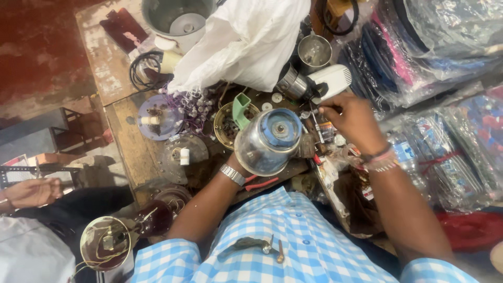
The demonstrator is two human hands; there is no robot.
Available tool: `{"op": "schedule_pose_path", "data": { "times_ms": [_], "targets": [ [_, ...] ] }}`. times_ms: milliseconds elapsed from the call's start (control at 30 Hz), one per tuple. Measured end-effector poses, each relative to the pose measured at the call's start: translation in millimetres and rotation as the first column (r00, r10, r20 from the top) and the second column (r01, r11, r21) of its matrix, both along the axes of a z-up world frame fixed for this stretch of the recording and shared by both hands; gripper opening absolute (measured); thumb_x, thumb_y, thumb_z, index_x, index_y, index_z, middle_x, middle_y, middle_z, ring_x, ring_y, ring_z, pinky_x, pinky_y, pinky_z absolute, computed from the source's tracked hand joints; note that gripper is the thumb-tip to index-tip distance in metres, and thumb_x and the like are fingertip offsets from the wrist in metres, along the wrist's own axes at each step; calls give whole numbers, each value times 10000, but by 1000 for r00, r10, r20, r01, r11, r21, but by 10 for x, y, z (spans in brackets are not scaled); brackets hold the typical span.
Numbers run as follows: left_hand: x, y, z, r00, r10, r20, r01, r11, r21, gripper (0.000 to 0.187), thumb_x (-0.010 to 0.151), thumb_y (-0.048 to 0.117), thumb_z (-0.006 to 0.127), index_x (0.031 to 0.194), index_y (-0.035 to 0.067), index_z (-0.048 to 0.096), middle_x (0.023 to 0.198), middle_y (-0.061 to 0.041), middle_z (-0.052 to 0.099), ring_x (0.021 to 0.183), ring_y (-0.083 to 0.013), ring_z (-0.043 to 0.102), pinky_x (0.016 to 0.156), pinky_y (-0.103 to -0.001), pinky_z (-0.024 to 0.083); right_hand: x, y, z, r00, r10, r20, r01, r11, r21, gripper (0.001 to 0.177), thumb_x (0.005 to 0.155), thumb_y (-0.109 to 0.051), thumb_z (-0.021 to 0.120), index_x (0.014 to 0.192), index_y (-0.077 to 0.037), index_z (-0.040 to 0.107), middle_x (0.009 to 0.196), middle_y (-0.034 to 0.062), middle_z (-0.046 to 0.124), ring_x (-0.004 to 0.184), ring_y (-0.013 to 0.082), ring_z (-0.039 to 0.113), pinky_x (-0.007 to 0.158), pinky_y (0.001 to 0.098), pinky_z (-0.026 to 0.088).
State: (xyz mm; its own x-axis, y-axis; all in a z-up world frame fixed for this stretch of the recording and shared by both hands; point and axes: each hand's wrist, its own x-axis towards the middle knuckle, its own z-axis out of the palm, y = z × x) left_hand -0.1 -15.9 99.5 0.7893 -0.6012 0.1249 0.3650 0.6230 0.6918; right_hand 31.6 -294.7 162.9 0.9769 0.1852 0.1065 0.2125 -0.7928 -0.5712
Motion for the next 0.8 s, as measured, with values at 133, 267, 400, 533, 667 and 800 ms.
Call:
{"op": "schedule_pose_path", "data": {
  "times_ms": [133,267,400,533,667,800],
  "targets": [
    [-9,10,-56,1000,3,-23,-3,1000,9,537,1022,203,659,1495,4,503,1480,-163,596,1341,-228,606,1137,-352,533,105,-261,-1246,947,-117,-300,54,976,-210,247,928,-232,693,1109,-87,776,1085,160,762,928,324,730,897,440,559],
    [25,13,-84,1000,7,-29,-6,1000,20,543,1016,201,665,1496,5,502,1477,-162,597,1338,-228,607,1135,-353,533,-168,-412,-2194,858,-256,-446,175,961,-213,396,860,-318,725,1191,-102,724,1031,213,759,971,365,732,904,459,555],
    [-11,39,-116,999,12,-45,-11,1000,20,550,1010,199,672,1496,6,500,1475,-162,598,1335,-228,608,1134,-353,533,-366,-330,-2459,824,-362,-436,292,931,-221,464,869,-401,727,1185,-67,666,1016,231,744,976,401,702,859,492,546],
    [-10,44,-117,999,13,-50,-12,1000,18,557,1004,197,678,1496,7,499,1472,-161,599,1333,-228,609,1132,-354,532,-360,-152,-2321,802,-388,-454,310,920,-239,554,924,-487,697,1210,-22,603,950,258,733,916,400,716,839,486,550],
    [15,23,-112,999,8,-39,-7,1000,14,564,998,195,685,1496,8,497,1470,-161,600,1330,-228,609,1131,-354,532,-319,-94,-2255,734,-445,-513,547,835,57,528,914,-464,682,1171,-10,603,910,214,746,840,356,757,785,452,572],
    [-21,25,-142,999,16,-52,-15,1000,12,571,992,193,691,1497,9,496,1467,-160,601,1327,-228,610,1129,-355,532,-373,-209,-2491,854,-450,-260,473,881,30,446,938,-418,737,1051,11,698,924,219,736,860,361,720,789,434,553]
  ]
}}
